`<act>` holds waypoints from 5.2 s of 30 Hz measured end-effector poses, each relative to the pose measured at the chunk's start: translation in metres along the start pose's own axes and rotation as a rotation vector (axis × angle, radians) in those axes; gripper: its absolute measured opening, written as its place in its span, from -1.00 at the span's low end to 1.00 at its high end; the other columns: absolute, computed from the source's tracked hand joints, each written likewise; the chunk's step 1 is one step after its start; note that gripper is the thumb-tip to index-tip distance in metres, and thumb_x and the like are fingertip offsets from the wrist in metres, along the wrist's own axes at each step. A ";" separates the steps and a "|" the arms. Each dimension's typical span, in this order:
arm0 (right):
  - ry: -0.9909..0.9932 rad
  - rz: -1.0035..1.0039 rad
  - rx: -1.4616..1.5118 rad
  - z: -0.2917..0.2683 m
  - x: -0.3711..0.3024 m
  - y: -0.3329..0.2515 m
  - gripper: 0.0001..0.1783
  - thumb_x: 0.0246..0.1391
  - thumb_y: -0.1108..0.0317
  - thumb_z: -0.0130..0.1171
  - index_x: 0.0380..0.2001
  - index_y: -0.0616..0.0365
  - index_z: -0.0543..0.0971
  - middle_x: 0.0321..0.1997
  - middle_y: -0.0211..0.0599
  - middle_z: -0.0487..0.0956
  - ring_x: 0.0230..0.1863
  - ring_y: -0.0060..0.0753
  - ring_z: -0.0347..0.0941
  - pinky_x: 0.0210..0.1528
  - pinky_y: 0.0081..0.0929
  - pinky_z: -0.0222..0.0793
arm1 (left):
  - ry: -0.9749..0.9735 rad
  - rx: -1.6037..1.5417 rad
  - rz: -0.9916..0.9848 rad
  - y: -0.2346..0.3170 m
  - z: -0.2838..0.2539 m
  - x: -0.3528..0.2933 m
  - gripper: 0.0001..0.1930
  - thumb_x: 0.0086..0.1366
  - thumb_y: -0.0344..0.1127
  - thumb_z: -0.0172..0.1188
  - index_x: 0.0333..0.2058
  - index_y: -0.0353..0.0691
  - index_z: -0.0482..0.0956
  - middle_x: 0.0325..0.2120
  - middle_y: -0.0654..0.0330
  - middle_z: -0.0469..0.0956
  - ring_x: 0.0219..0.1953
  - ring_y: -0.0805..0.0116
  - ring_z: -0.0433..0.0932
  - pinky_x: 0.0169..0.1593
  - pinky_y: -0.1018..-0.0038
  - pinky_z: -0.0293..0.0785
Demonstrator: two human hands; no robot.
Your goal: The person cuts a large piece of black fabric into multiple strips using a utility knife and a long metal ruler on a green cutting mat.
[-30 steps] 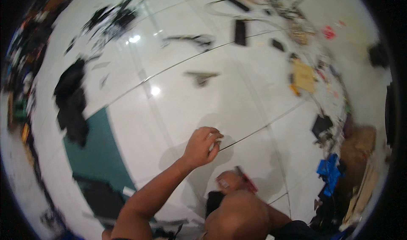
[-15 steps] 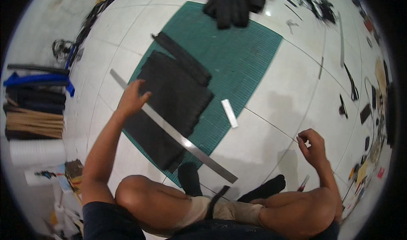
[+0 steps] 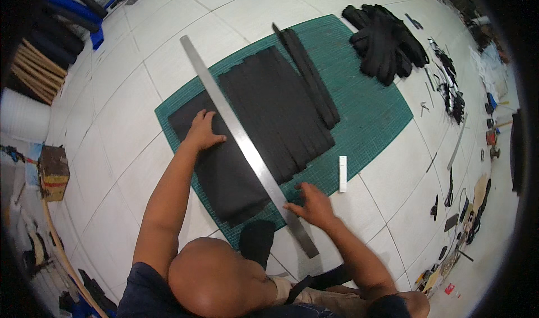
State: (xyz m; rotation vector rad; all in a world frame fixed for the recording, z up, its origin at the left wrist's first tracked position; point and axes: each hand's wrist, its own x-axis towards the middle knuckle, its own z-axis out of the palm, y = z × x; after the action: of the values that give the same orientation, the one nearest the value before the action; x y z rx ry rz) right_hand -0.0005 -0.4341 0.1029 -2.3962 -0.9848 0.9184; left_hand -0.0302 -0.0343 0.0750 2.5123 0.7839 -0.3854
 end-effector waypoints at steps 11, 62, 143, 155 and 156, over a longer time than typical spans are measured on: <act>0.404 0.052 0.036 0.098 0.001 -0.008 -0.33 -0.09 0.10 0.43 0.04 0.28 0.49 -0.11 -0.01 0.51 -0.05 0.05 0.46 -0.01 -0.06 0.34 | 0.025 0.022 -0.013 -0.006 -0.001 0.001 0.03 -0.07 -0.02 0.59 0.32 -0.21 0.23 0.43 -0.12 0.03 0.46 -0.12 0.03 0.46 0.15 0.12; 0.545 0.440 -0.224 -0.021 0.059 0.086 -0.39 0.12 0.12 0.32 0.12 0.27 0.44 0.00 0.07 0.52 0.07 0.12 0.45 0.10 -0.09 0.39 | 0.033 0.116 0.082 -0.019 0.004 0.017 0.32 -0.25 0.24 0.59 0.38 -0.36 0.10 0.45 -0.18 -0.03 0.51 -0.10 -0.10 0.50 0.12 -0.04; 0.232 0.024 0.412 -0.034 0.226 -0.106 -0.63 0.08 0.25 0.37 -0.09 0.23 0.67 -0.16 -0.08 0.69 -0.11 -0.16 0.65 -0.02 -0.27 0.52 | 0.604 -0.014 0.228 -0.051 0.039 0.040 -0.50 0.42 -0.16 0.03 0.24 -0.28 0.38 0.31 -0.06 0.30 0.41 -0.10 0.15 0.48 0.00 -0.10; 0.218 0.087 0.130 -0.015 0.358 -0.155 -0.63 0.05 0.12 0.35 -0.16 0.15 0.70 -0.15 -0.03 0.70 -0.07 0.06 0.63 -0.01 -0.11 0.51 | 0.550 -0.033 0.201 -0.049 0.033 0.038 -0.51 0.39 -0.22 0.07 0.24 -0.26 0.39 0.31 -0.03 0.32 0.40 -0.10 0.18 0.47 -0.01 -0.07; 0.218 0.088 0.137 -0.017 0.359 -0.157 -0.63 0.05 0.12 0.35 -0.16 0.15 0.70 -0.15 -0.03 0.70 -0.07 0.06 0.63 -0.01 -0.11 0.51 | 0.552 -0.026 0.194 -0.050 0.033 0.037 -0.51 0.39 -0.22 0.07 0.24 -0.26 0.38 0.31 -0.03 0.31 0.40 -0.09 0.17 0.47 -0.01 -0.08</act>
State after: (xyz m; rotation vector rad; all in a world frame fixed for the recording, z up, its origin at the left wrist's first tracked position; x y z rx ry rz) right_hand 0.1303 -0.0683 0.0514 -2.3780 -0.7174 0.7102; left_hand -0.0340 0.0018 0.0140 2.6642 0.7172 0.4003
